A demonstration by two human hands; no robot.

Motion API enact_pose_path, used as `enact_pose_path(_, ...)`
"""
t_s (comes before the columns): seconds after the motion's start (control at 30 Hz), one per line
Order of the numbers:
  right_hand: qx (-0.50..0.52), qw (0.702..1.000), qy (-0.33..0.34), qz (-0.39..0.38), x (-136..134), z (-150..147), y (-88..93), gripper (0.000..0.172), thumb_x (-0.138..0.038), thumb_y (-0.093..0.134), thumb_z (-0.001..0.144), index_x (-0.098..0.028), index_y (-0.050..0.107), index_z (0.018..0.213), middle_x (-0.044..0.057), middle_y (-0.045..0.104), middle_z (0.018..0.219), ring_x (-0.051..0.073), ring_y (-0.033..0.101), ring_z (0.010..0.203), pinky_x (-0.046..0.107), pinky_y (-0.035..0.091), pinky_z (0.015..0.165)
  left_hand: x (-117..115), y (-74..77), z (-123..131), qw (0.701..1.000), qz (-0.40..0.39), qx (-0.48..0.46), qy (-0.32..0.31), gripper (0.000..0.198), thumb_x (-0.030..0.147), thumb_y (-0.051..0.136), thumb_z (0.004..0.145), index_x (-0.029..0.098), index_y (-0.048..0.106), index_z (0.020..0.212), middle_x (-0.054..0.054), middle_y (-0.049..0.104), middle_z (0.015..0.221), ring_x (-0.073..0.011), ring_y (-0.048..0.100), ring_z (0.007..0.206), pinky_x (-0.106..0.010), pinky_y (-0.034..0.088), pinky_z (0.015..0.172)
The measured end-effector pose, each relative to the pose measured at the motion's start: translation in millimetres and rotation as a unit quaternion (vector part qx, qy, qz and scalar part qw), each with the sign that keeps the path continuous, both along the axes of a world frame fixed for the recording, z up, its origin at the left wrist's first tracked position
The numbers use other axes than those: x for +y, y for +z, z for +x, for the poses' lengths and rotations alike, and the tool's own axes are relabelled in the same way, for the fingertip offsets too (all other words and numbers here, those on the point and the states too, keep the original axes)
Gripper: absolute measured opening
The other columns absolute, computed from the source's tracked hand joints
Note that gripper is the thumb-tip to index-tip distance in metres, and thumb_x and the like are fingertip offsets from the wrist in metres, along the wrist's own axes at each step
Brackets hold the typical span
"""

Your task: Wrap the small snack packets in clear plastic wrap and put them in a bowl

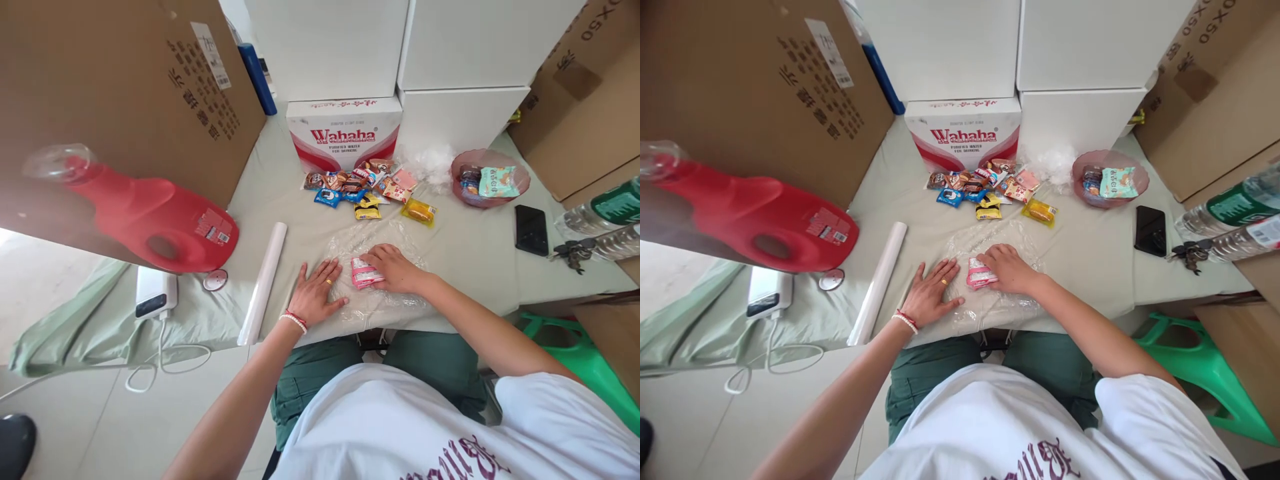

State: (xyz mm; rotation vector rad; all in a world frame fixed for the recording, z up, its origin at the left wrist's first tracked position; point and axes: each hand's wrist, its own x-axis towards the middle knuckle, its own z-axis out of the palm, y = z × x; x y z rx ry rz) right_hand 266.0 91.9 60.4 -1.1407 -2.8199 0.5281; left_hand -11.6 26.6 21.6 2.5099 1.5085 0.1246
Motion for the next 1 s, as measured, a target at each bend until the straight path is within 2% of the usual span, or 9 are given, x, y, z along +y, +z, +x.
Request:
enact_pose_path(0.23,0.020,1.000,0.005,-0.008,11.7,11.2,-4.3,0.071,-0.032,0.076,0.084,-0.018,0.052,0.150,0.017,0.056,0.136,0.035,0.043,0.135,0.052,0.032,0.117,2.5,-0.8,-1.9,1.000,-0.007,0.018,-0.008,0.081,0.063,0.056,0.095,0.025,0.034,0.163,-0.015,0.032,0.171,-0.0340,0.031,0.158,-0.070,0.009,0.127)
enact_pose_path(0.37,0.025,0.999,-0.006,-0.018,7.0,17.3,-4.9,0.079,-0.040,0.078,0.086,-0.019,0.046,0.155,0.020,0.047,0.154,0.037,0.036,0.147,0.060,0.025,0.122,-6.0,-0.5,-1.5,0.998,0.060,0.007,0.020,0.073,0.059,0.062,0.093,0.027,0.047,0.158,-0.015,0.025,0.173,-0.0388,0.021,0.161,-0.069,0.011,0.127)
enact_pose_path(0.47,0.096,0.995,-0.024,-0.002,-7.5,32.2,-1.1,0.073,-0.051,0.067,0.095,-0.022,0.043,0.158,0.019,0.033,0.166,0.035,0.029,0.153,0.062,0.023,0.124,-16.6,0.4,-2.1,0.994,0.111,-0.010,0.013,0.052,0.040,0.058,0.097,0.037,0.058,0.149,-0.006,0.041,0.167,-0.0355,0.021,0.162,-0.068,0.002,0.129)
enact_pose_path(0.53,0.163,0.986,-0.038,0.006,-23.8,47.5,1.0,0.063,-0.054,0.054,0.102,-0.024,0.045,0.157,0.017,0.039,0.163,0.032,0.034,0.151,0.057,0.031,0.123,-22.8,1.7,-3.9,0.994,0.102,-0.027,-0.016,0.052,0.024,0.051,0.095,0.041,0.062,0.143,-0.001,0.055,0.157,-0.0308,0.029,0.160,-0.066,0.000,0.130)
enact_pose_path(0.6,0.194,0.980,-0.037,0.003,-43.2,64.0,-0.9,0.062,-0.058,0.052,0.102,-0.026,0.047,0.155,0.015,0.049,0.156,0.031,0.038,0.148,0.055,0.035,0.121,-27.4,3.6,-6.2,0.995,0.068,-0.049,-0.046,0.061,0.013,0.048,0.087,0.040,0.065,0.140,0.000,0.065,0.148,-0.0280,0.035,0.157,-0.066,0.001,0.130)
enact_pose_path(0.7,0.162,0.986,-0.041,-0.001,-67.6,82.8,-11.8,0.069,-0.061,0.064,0.094,-0.025,0.053,0.152,0.015,0.061,0.143,0.036,0.041,0.145,0.061,0.032,0.122,-33.0,7.5,-6.6,0.995,0.009,-0.077,-0.064,0.068,0.016,0.053,0.078,0.032,0.062,0.143,-0.004,0.064,0.148,-0.0301,0.034,0.157,-0.066,0.002,0.130)
enact_pose_path(0.83,0.169,0.982,-0.083,-0.007,-69.2,87.8,-17.7,0.038,-0.037,0.047,0.104,-0.026,0.069,0.132,0.013,0.074,0.113,0.032,0.056,0.128,0.058,0.045,0.110,-35.5,10.5,7.4,0.995,0.010,-0.095,-0.014,0.059,0.041,0.064,0.084,0.024,0.062,0.140,-0.012,0.063,0.148,-0.0371,0.031,0.158,-0.070,0.000,0.128)
enact_pose_path(0.93,0.201,0.976,-0.071,-0.039,-44.7,81.3,-5.0,0.036,-0.036,0.042,0.105,-0.026,0.075,0.116,0.012,0.074,0.107,0.028,0.062,0.112,0.049,0.052,0.098,-26.7,7.3,21.6,0.988,0.031,-0.140,0.057,0.026,0.044,0.057,0.095,0.027,0.072,0.108,-0.006,0.078,0.116,-0.0309,0.050,0.146,-0.066,0.006,0.130)
enact_pose_path(1.0,0.209,0.972,-0.077,-0.068,-21.8,76.4,4.3,0.036,-0.041,0.044,0.104,-0.023,0.076,0.109,0.010,0.074,0.103,0.025,0.065,0.101,0.042,0.054,0.092,-15.0,2.5,26.4,0.970,0.035,-0.201,0.136,0.026,0.040,0.049,0.100,0.026,0.069,0.089,-0.004,0.079,0.103,-0.0257,0.063,0.131,-0.061,0.019,0.129)
